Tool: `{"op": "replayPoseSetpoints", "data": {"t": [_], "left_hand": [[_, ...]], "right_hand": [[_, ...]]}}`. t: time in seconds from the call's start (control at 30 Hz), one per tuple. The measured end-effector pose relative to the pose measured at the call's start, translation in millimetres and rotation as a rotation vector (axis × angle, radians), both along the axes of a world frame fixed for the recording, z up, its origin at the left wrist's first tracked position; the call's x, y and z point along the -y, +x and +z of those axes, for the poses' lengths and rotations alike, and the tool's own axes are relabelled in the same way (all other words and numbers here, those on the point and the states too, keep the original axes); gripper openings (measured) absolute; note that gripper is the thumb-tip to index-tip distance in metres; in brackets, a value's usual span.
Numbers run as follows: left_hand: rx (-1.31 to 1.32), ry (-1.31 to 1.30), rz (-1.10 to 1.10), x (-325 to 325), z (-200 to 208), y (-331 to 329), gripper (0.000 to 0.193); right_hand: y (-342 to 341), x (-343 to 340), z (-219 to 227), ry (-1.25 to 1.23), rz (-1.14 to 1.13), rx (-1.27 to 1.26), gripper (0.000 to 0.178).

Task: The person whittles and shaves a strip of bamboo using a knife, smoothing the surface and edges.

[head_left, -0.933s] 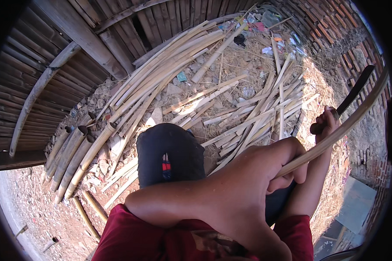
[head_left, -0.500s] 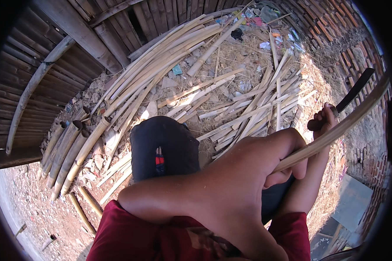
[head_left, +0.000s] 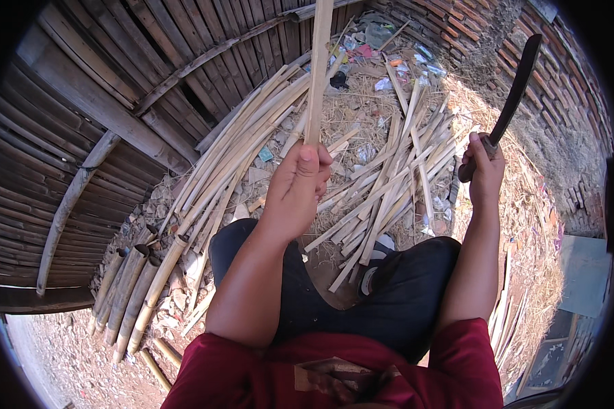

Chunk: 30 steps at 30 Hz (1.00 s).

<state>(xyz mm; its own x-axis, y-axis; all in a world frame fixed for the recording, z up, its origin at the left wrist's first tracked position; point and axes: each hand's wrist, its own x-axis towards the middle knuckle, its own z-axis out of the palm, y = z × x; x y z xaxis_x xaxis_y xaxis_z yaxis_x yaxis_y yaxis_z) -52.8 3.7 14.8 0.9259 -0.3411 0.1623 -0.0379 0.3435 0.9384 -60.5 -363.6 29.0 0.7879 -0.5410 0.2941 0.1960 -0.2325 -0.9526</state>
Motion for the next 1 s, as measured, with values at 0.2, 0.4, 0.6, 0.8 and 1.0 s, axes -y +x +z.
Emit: {"op": "replayPoseSetpoints", "data": {"t": [0.2, 0.4, 0.6, 0.8, 1.0], "left_hand": [[-0.272, 0.252, 0.1, 14.1, -11.8, 16.3, 0.044], [-0.109, 0.628, 0.163, 40.9, -34.6, 29.8, 0.054], [0.115, 0.728, 0.07, 53.4, -56.7, 25.7, 0.055], [0.214, 0.742, -0.017, 68.7, -35.2, 3.5, 0.043], [0.139, 0.737, -0.056, 71.8, -38.6, 2.2, 0.039]], "right_hand": [[-9.9, -14.7, 5.0, -0.163, 0.087, -0.13, 0.028], [-24.4, -20.7, 9.0, -0.492, 0.217, -0.215, 0.036], [-30.7, -32.9, 17.2, -0.859, 0.366, -0.329, 0.029], [-31.3, 4.2, 18.2, -0.763, 0.248, -0.394, 0.03], [-24.4, -1.2, 11.8, -0.778, 0.238, -0.38, 0.03]]}}
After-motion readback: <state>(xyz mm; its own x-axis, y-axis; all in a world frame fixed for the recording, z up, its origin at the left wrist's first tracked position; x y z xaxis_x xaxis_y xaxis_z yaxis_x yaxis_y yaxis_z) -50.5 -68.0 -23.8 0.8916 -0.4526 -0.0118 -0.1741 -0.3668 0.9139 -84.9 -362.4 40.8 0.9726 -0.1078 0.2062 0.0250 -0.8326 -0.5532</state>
